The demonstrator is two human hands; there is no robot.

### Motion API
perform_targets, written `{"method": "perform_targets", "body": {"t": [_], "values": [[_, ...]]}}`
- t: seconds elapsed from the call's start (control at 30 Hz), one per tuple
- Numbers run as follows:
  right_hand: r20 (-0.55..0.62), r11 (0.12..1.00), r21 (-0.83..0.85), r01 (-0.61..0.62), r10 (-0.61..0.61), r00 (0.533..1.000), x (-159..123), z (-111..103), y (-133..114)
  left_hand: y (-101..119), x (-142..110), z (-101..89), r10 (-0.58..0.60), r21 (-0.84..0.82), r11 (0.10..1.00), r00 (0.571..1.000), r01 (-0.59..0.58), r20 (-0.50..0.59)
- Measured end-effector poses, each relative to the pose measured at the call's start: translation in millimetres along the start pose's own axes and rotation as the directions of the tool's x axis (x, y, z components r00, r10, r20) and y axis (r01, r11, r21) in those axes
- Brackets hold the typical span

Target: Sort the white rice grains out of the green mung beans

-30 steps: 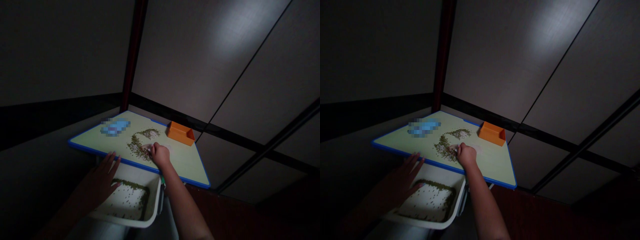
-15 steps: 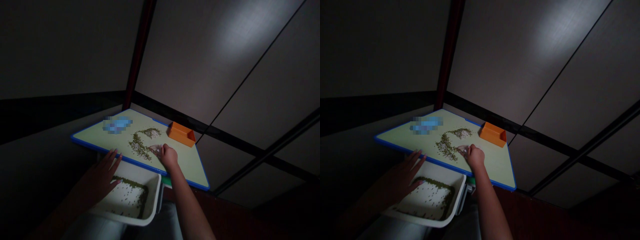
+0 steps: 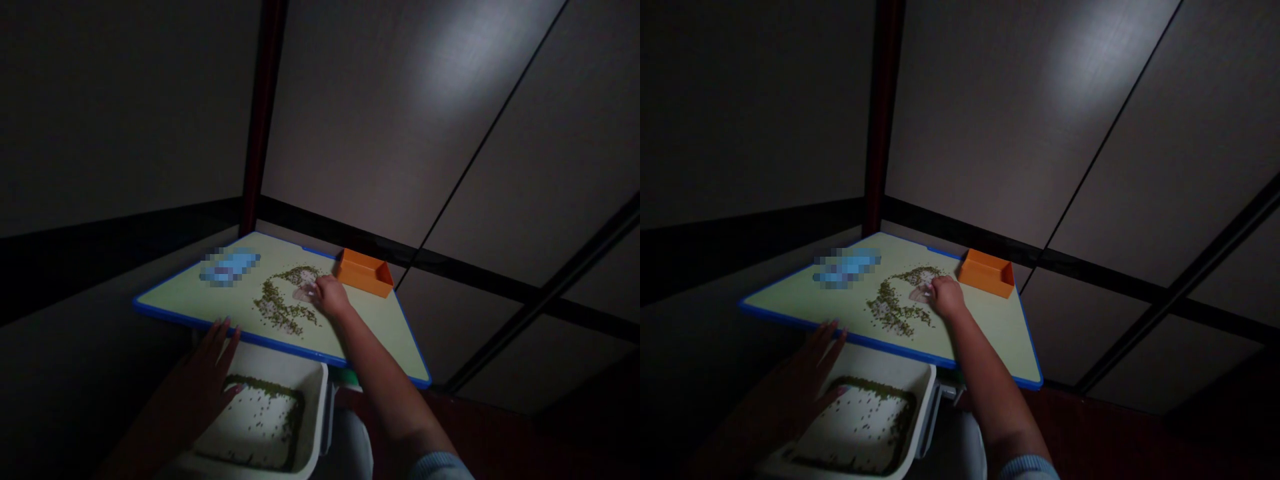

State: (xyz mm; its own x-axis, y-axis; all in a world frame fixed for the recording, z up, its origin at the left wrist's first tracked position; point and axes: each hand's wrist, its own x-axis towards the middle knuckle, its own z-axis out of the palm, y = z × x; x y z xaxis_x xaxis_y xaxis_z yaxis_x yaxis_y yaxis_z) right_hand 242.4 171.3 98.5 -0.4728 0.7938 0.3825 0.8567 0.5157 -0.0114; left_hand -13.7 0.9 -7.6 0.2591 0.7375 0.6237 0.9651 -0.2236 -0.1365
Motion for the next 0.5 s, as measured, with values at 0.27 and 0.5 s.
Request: {"method": "perform_targets", "body": {"t": [0.27, 0.5], "values": [[-0.005, 0.987, 0.082, 0.138, -0.138, 0.99, -12.9, 2.9, 0.4, -4.0, -0.7, -1.2, 0.024, 0.014, 1.0, 1.0, -0.024, 0.002], [0.03, 0.983, 0.121, 0.137, -0.141, 0.99, -34.1, -9.3, 4.7, 0.5, 1.0, -0.5, 0.009, 0.034, 0.999, 0.999, -0.01, 0.031]]}}
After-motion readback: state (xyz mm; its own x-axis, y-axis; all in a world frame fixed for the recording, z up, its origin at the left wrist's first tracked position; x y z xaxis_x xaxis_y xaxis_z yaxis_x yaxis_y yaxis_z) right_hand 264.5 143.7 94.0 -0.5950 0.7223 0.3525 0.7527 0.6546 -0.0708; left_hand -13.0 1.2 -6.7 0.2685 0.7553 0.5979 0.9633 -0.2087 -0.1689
